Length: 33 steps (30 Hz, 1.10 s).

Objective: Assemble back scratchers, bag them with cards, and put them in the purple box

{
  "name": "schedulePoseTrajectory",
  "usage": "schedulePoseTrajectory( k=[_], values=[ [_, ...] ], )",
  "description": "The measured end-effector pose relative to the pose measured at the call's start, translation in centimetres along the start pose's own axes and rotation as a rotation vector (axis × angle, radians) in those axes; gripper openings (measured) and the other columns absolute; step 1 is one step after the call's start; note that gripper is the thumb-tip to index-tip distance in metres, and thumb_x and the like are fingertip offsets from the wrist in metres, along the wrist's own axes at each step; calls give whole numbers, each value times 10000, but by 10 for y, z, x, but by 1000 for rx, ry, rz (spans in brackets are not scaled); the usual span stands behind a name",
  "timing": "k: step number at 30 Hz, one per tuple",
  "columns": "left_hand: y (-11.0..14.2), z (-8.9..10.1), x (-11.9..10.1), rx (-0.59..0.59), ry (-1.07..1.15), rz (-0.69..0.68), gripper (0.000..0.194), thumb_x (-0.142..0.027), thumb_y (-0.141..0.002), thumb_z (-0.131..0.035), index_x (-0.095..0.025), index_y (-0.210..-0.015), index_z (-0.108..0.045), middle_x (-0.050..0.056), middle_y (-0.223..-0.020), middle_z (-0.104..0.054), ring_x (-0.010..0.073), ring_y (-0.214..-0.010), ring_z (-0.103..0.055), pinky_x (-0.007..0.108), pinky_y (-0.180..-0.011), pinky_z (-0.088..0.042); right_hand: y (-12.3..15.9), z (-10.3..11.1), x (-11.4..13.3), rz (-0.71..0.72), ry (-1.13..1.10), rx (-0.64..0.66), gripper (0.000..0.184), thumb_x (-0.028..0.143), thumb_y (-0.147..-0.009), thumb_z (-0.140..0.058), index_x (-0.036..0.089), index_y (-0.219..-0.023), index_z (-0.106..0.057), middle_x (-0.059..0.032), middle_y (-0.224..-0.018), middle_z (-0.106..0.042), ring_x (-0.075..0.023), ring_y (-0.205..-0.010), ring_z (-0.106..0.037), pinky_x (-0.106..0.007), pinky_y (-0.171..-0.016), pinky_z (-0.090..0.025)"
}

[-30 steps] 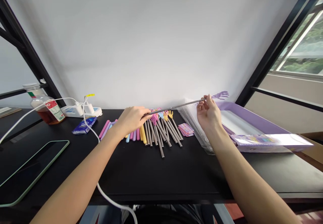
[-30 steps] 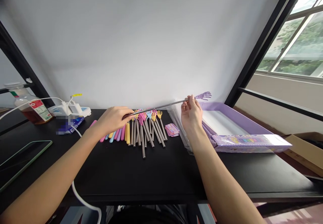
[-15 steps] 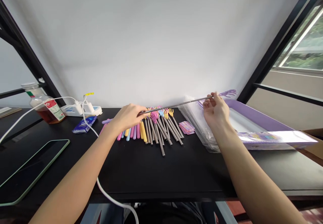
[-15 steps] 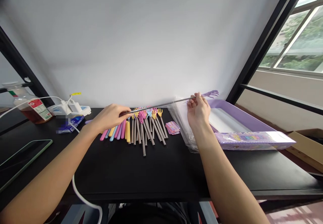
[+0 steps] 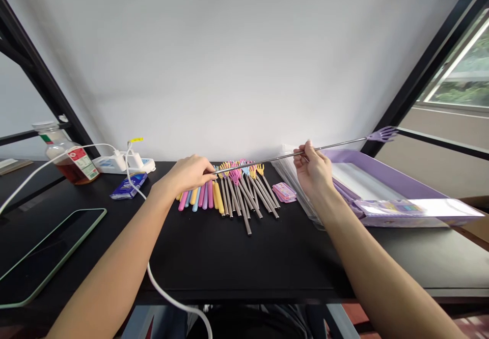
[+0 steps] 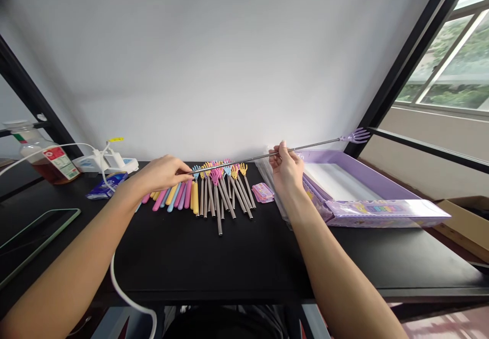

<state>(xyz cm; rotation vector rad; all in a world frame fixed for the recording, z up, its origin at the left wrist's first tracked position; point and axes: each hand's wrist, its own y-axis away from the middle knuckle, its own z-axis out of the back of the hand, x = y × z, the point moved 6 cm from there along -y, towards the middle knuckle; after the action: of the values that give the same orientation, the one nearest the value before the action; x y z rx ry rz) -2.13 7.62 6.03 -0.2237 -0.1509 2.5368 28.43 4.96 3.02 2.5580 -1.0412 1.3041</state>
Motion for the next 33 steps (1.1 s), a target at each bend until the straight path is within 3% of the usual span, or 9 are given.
schedulePoseTrajectory(
  k=[6,11,14,18,21,23,25,28,33],
  values=[
    [0,6,2,-163,10,-61,265,-375,-911,-560,-243,-738,-711,-6,-569,-580,151,-525,-464,285,-541,-301,-6,13,11,7,-29,-70,343,495,-944,-630,177,-814,-622,-13,-705,-639,-60,-496,-535,-147,-455,-487],
    [0,6,-7,-197,53,-201,363,-368,-957,-506,-214,-664,-656,-4,-555,-543,147,-542,-473,286,-556,-299,-7,19,12,46,-89,-116,411,464,-999,-553,186,-697,-551,14,-635,-589,-69,-538,-561,-144,-464,-474],
    [-1,-1,-28,-219,48,-282,361,-368,-981,-482,-209,-742,-701,8,-611,-604,149,-568,-512,286,-572,-308,7,-3,-4,-35,-70,53,391,472,-938,-654,182,-692,-566,-2,-668,-629,-84,-569,-575,-176,-509,-501],
    [-3,-11,-44,-258,-51,-254,389,-400,-1001,-453,-213,-803,-731,22,-627,-631,164,-569,-523,294,-562,-275,25,-26,-16,-139,-34,285,332,491,-863,-735,187,-767,-641,-51,-884,-718,-109,-642,-603,-227,-567,-527],
    [-2,-6,-35,-306,3,-226,352,-385,-998,-465,-233,-824,-730,11,-680,-657,168,-627,-557,287,-580,-299,15,-12,-4,-132,-29,189,214,381,-897,-706,188,-808,-677,-36,-852,-701,-95,-607,-578,-208,-543,-506],
    [-1,-2,-25,-315,6,-214,341,-369,-989,-483,-230,-778,-712,6,-674,-647,169,-637,-560,288,-583,-301,3,5,10,-59,-70,46,279,399,-961,-611,188,-789,-671,-24,-767,-667,-84,-553,-538,-198,-520,-487],
    [0,0,-17,-313,-13,-215,371,-368,-991,-479,-218,-722,-685,9,-657,-632,168,-630,-556,293,-579,-299,-5,14,19,16,-80,-12,389,463,-1000,-532,186,-753,-650,-29,-744,-663,-82,-530,-517,-200,-510,-472],
    [1,0,-17,-339,-21,-240,359,-357,-996,-467,-211,-761,-697,18,-713,-662,168,-663,-578,292,-594,-325,0,8,14,29,-14,73,416,543,-951,-592,190,-734,-631,-51,-812,-711,-99,-578,-556,-220,-533,-476],
    [-1,-8,-30,-347,-40,-265,380,-382,-1007,-439,-216,-827,-729,27,-727,-681,171,-682,-593,283,-590,-318,31,-26,-12,-96,25,362,350,563,-851,-718,217,-817,-678,-63,-1058,-746,-158,-860,-665,-270,-687,-542]
  ],
)
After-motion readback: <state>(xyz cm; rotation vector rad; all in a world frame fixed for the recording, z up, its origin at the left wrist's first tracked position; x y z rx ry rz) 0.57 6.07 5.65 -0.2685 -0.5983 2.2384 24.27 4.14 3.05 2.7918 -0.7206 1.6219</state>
